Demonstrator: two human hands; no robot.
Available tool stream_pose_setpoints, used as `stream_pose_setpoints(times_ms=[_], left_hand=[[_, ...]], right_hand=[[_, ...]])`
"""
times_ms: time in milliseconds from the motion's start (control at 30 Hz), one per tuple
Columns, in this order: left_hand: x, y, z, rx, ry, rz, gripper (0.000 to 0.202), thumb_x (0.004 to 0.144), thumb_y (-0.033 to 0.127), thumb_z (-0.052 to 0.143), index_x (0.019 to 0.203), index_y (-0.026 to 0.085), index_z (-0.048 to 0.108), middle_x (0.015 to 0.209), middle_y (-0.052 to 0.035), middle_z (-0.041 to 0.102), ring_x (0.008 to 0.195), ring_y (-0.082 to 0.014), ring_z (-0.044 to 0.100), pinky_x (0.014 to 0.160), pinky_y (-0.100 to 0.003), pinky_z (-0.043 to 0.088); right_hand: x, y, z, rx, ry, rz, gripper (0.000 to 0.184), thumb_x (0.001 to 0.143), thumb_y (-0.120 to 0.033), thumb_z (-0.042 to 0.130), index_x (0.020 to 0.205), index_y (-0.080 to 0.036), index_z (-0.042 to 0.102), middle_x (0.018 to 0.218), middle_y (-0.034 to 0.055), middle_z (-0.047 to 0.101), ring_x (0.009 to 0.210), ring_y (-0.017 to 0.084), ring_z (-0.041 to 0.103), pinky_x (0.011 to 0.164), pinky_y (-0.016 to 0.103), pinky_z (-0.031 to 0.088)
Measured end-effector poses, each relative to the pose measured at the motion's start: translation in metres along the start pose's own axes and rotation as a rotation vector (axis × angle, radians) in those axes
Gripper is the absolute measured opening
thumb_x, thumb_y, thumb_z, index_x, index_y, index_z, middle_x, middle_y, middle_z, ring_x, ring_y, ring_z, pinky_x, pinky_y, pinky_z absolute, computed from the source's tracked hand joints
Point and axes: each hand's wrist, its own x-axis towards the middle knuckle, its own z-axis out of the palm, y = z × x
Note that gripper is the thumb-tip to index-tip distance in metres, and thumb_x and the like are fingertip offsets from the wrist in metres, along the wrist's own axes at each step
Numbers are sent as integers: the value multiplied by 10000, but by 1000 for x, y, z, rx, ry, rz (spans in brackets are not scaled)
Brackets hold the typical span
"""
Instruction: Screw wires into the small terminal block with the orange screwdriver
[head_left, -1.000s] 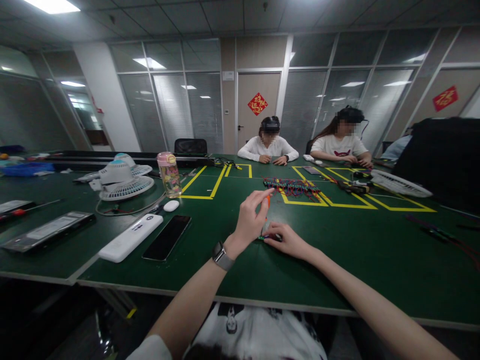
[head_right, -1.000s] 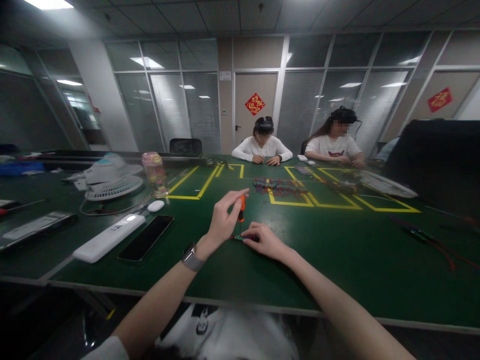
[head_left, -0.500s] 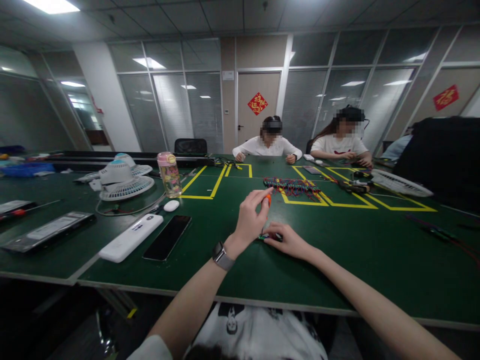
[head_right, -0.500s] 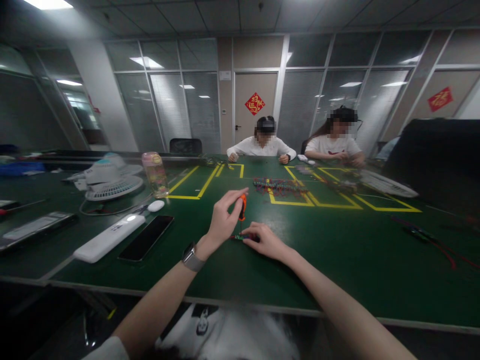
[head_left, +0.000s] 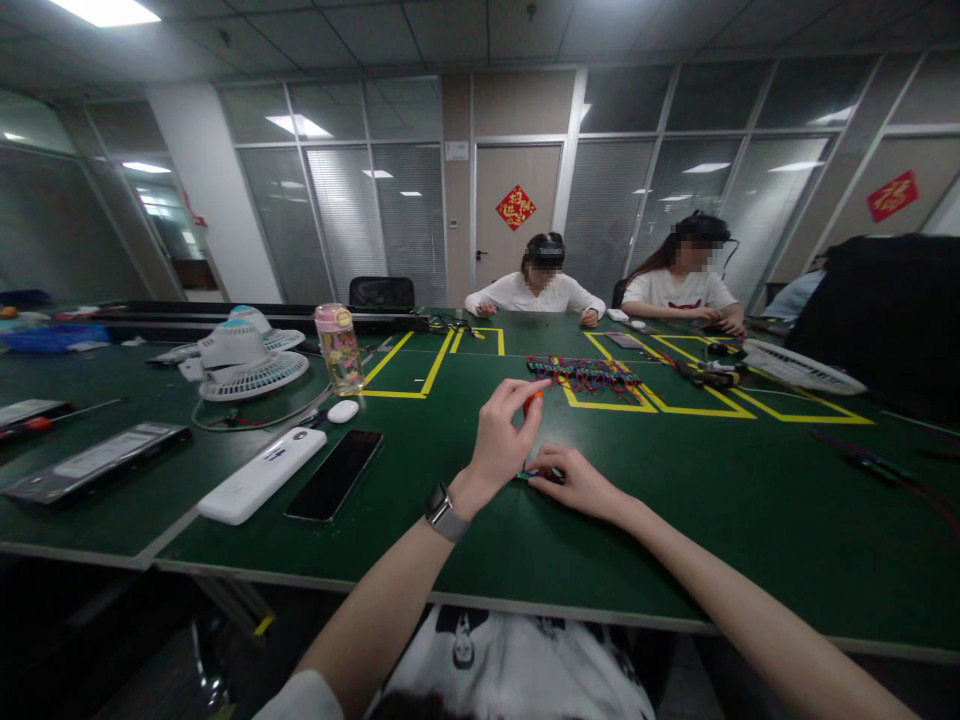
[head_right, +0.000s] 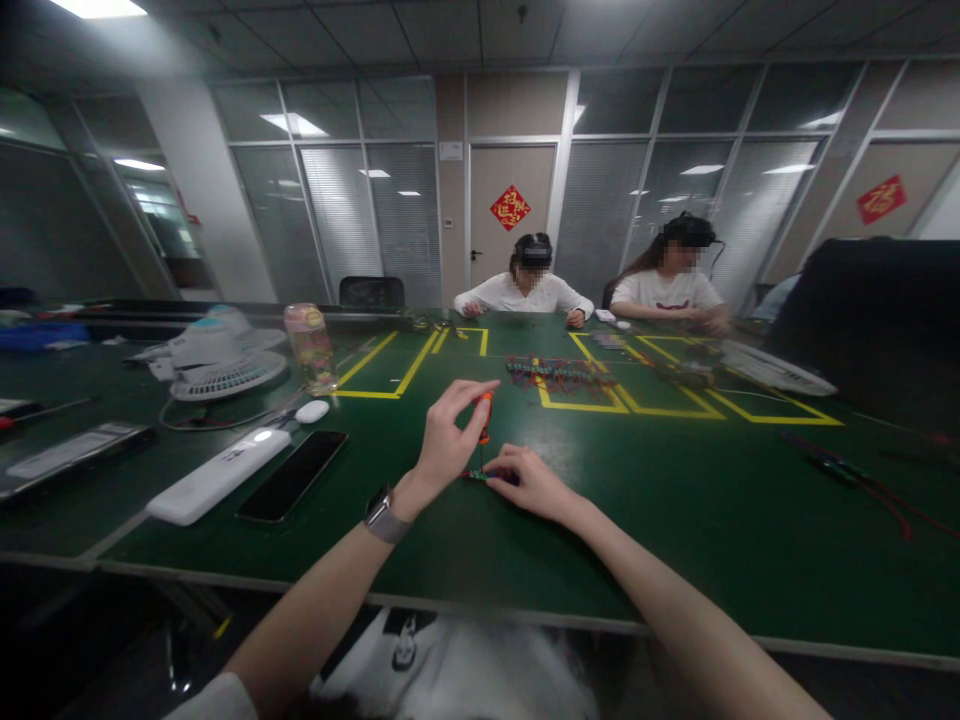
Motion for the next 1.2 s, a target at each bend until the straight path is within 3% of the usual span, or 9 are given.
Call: stream_pose_setpoints(times_ms=[133,333,500,733,900,1100,1200], left_hand=[[0,1,0,54,40,-30,175,866,244,590,1009,218,688,902,-28,542,845,-139,558,793,-273,476],[0,1,-1,-27,-39,-9,298,930,146,430,1140,211,632,1038,-54,609,981,-151,575,873,-289,461],[0,0,0,88,52,-40,187,875,250,576,1025,217,684,895,-37,584,859,-158,570,812,-300,476],[0,0,-2,27,-28,-6,303,933,160,427,1152,221,627,1033,-57,624,976,-169,576,876,-314,468],[1,2,0,59,42,-16,197,878,203,562,1040,205,675,912,-38,574,868,-149,566,807,-282,477],[0,2,-1,46,27,5,260,921,173,470,1095,214,658,947,-41,537,902,-136,553,815,-265,473],[0,0,0,58,62,5,220,900,188,520,1060,201,670,924,-37,530,874,-132,550,807,-262,474]], right_hand=[[0,-1,0,-2,5,6,185,860,-287,591,943,-180,717,799,42,607,672,143,566,620,256,449],[0,2,1,4,12,-4,175,852,-268,598,938,-172,716,793,42,607,672,142,570,625,256,449],[-1,2,2,-7,11,-1,178,857,-272,591,940,-178,717,791,40,606,671,142,568,624,256,448],[-1,4,2,-3,7,-4,183,858,-285,591,937,-178,717,793,41,606,669,144,571,618,257,449],[-1,2,1,-7,9,-7,183,858,-280,590,945,-178,715,797,40,604,669,144,569,625,258,444],[-1,1,1,1,5,-6,172,853,-267,594,938,-173,710,788,37,599,666,143,567,616,255,441],[-1,0,0,1,3,-3,174,855,-265,591,943,-175,711,797,39,599,676,143,571,631,257,447]])
